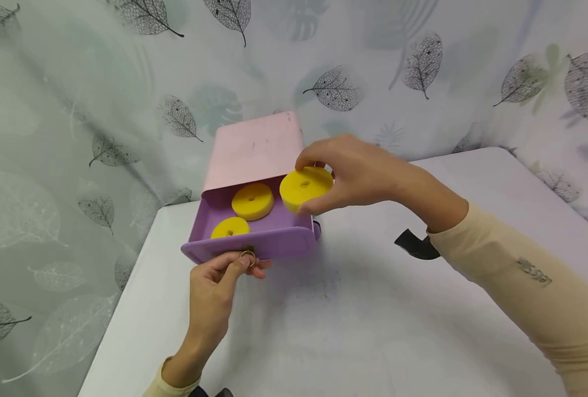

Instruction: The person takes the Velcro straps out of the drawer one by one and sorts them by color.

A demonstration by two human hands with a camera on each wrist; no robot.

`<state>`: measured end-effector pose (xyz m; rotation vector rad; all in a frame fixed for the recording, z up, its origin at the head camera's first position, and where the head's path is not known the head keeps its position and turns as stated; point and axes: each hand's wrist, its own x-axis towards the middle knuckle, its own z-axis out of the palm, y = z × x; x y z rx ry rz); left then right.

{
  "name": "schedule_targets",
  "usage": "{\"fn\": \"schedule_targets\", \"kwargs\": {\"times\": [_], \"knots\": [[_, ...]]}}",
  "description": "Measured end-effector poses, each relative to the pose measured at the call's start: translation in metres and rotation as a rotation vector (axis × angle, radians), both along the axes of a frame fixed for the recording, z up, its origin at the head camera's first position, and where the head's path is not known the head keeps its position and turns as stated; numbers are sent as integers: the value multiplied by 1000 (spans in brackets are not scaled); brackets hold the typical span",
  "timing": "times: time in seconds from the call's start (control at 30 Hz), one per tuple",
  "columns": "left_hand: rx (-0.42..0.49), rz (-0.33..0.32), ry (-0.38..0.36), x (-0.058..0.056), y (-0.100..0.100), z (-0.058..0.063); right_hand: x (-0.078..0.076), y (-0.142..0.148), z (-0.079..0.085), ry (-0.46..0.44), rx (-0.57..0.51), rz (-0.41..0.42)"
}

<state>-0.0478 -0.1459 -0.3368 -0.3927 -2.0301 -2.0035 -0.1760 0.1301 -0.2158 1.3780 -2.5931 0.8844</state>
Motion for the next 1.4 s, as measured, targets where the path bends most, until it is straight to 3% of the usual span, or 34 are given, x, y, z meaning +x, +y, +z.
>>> {"fn": "schedule_targets", "kwargs": {"times": [0.67, 1.4], "knots": [[-3, -1, 6, -1, 0, 2, 0, 26, -4, -11, 19, -105], [6, 3, -22, 2, 0, 2, -20, 44, -34, -55, 31, -197]]}}
